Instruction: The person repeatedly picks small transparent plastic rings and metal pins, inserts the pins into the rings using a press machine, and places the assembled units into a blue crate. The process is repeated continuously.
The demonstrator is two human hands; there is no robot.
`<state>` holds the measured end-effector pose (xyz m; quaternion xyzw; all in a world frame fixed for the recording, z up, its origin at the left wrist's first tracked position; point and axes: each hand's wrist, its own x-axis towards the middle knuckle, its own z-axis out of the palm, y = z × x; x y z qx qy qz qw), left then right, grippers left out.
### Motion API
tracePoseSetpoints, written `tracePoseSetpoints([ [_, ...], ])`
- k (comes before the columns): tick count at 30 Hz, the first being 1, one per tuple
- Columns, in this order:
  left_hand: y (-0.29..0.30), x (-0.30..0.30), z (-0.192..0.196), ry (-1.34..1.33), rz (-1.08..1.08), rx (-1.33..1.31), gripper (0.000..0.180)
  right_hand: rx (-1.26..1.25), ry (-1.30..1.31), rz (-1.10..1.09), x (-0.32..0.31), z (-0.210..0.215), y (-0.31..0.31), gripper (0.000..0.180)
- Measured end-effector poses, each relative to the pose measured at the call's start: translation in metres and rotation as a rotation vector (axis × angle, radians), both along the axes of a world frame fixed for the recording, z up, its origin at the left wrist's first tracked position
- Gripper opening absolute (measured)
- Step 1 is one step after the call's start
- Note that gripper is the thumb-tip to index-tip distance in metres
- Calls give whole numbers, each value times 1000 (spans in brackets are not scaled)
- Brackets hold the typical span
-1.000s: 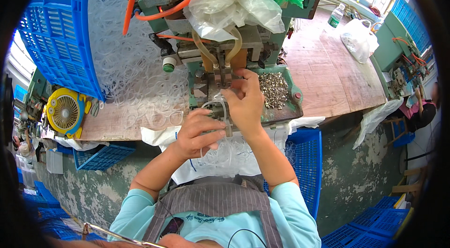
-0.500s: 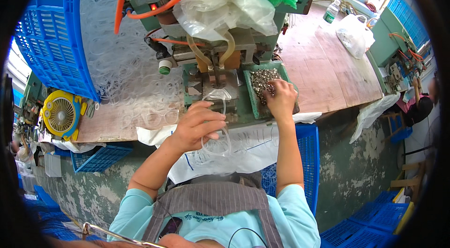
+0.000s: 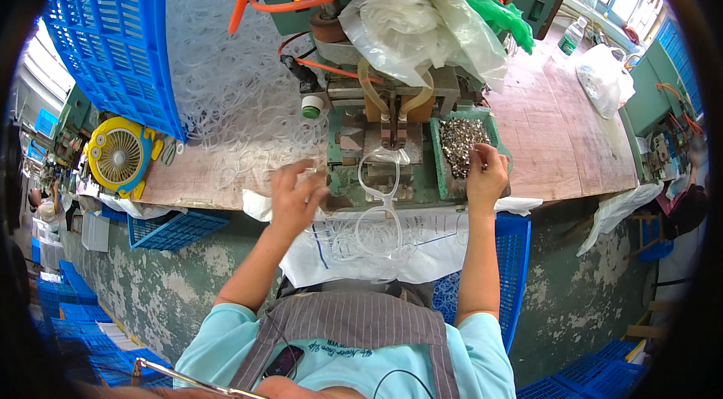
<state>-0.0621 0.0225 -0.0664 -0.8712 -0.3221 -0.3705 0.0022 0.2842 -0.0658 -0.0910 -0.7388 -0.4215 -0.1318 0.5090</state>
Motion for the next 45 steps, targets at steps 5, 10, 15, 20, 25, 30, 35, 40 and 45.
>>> tracePoseSetpoints([
  [5,21,-48,-39,318,313,-311,32,24,-4,-12,-3,0,-1,11],
  [10,28,-60,-53,148,279,-189,29,-4,78,-28,-3,0,-3,12],
  [15,45,-59,-24,-220,269,-174,20,-1,43,-19,-1,0,0,13],
  [20,31,-19,31,-305,76,35,25,42,208,93,-14,10,11,14],
  [25,3,33,70,-291,-346,91,30,96,489,312,-49,44,22,13],
  [30,-10,61,81,-235,-636,101,30,109,361,403,-83,82,7,15],
  [35,-14,69,80,-216,-661,34,33,155,366,450,-104,89,2,28],
  [40,-15,68,74,-241,-665,-1,37,129,280,408,-110,85,7,35],
  [45,-21,65,71,-235,-692,17,38,52,389,401,-112,98,16,44],
])
